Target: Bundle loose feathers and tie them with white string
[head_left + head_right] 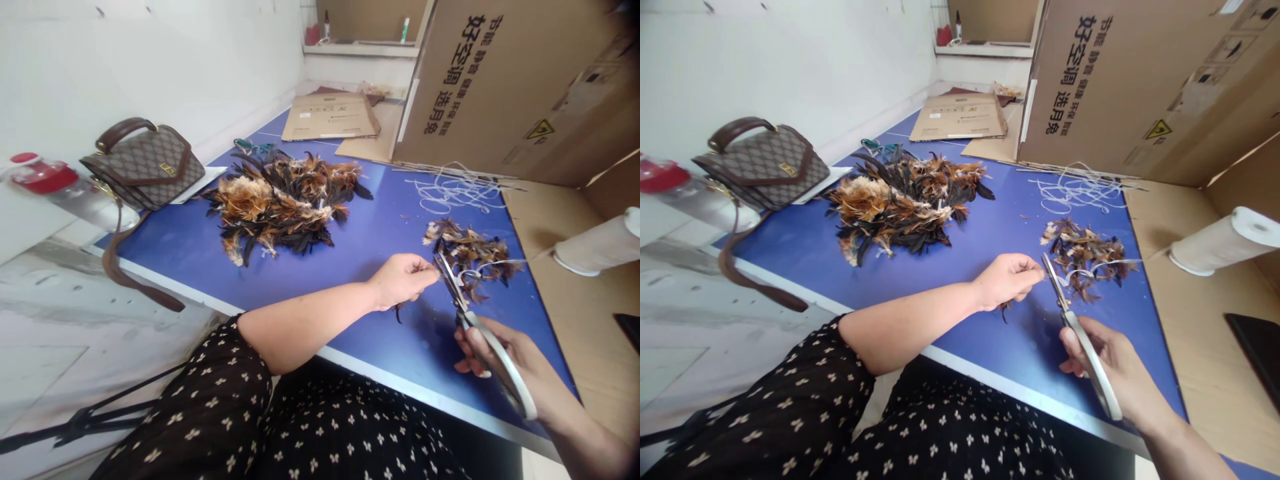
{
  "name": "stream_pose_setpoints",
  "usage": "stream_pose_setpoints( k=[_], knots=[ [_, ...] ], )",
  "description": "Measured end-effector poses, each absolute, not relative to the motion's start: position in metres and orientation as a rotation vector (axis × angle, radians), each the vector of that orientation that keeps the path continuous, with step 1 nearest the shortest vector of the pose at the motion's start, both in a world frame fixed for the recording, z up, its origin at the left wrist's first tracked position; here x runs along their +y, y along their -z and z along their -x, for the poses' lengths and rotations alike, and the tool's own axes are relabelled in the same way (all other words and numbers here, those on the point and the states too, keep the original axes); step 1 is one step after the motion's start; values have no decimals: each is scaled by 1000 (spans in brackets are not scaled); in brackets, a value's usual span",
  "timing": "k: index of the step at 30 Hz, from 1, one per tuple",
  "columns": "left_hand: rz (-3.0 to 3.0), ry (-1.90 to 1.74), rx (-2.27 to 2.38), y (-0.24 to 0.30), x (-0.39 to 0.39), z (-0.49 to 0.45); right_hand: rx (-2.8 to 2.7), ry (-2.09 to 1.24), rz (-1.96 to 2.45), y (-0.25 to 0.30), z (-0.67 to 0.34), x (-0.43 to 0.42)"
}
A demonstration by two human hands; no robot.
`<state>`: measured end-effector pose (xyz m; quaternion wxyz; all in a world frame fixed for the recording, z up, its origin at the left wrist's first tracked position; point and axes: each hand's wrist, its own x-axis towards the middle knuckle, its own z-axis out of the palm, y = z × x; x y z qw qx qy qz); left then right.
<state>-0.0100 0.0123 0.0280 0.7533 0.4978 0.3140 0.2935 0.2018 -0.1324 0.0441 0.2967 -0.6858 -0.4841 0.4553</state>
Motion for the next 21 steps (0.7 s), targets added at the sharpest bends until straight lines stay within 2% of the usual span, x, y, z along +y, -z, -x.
stream_pose_setpoints(
  k=[3,21],
  knots=[
    [-1078,-622,670,-28,12,9,-1296,-1294,1823,-46,-201,-134],
    [-1040,-640,664,-22,12,7,-1350,-1301,1721,-31,-204,-144]
  ],
)
